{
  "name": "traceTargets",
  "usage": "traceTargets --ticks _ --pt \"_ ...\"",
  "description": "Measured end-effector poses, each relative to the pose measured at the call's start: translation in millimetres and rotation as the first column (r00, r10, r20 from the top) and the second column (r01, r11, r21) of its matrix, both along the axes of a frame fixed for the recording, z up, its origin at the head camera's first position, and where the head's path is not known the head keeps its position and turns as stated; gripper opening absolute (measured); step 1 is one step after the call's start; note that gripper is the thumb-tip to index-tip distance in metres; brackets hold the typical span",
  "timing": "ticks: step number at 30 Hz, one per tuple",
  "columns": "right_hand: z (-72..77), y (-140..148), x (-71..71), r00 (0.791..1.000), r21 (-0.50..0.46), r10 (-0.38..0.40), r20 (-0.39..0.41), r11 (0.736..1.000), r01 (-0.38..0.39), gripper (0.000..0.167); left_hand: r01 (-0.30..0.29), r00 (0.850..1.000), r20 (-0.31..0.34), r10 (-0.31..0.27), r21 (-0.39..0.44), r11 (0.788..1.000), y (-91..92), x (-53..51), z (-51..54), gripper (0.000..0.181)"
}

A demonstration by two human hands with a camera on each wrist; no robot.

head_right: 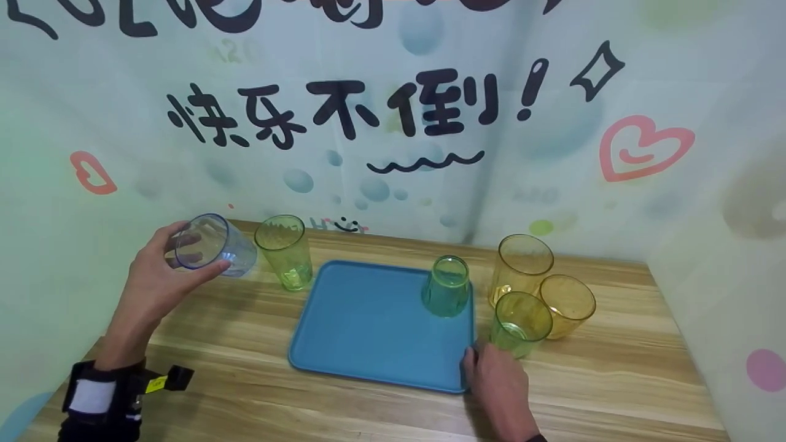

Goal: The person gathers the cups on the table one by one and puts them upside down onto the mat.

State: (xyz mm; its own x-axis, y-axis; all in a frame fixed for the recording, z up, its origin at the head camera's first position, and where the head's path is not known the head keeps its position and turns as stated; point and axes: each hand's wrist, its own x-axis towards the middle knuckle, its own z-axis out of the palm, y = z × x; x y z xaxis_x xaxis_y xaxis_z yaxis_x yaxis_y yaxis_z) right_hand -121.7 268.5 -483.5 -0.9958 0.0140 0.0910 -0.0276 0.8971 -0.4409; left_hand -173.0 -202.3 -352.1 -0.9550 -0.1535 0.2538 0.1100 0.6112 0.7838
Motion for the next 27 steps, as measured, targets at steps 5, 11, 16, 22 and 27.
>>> traceTargets --ticks 5,11,16,22,27 --pt "-0.3 1 -0.2 1.0 -0.002 0.005 0.006 1.0 -0.005 0.026 0.001 0.999 -0.043 -0.001 0.018 1.0 -0.6 1.2 4.4 0.088" --pt "-0.7 2 0.4 1.0 -0.001 0.002 -0.004 1.0 -0.002 0.028 -0.019 0.999 -0.028 0.019 0.021 1.0 0.2 3.9 10.2 0.095" --pt "-1.0 1 0.5 1.0 0.008 -0.001 -0.009 1.0 0.001 0.028 -0.026 0.999 -0.041 0.027 0.03 0.999 3.3 5.7 13.1 0.095" --pt "-0.8 1 0.9 1.0 0.006 -0.004 -0.006 1.0 0.004 0.029 0.001 0.997 -0.075 0.003 0.06 0.998 7.1 7.2 13.8 0.094" --pt "-0.9 1 1.1 1.0 0.006 0.0 -0.002 1.0 0.0 0.03 0.03 0.994 -0.108 -0.019 0.106 0.994 9.5 6.3 12.9 0.091"
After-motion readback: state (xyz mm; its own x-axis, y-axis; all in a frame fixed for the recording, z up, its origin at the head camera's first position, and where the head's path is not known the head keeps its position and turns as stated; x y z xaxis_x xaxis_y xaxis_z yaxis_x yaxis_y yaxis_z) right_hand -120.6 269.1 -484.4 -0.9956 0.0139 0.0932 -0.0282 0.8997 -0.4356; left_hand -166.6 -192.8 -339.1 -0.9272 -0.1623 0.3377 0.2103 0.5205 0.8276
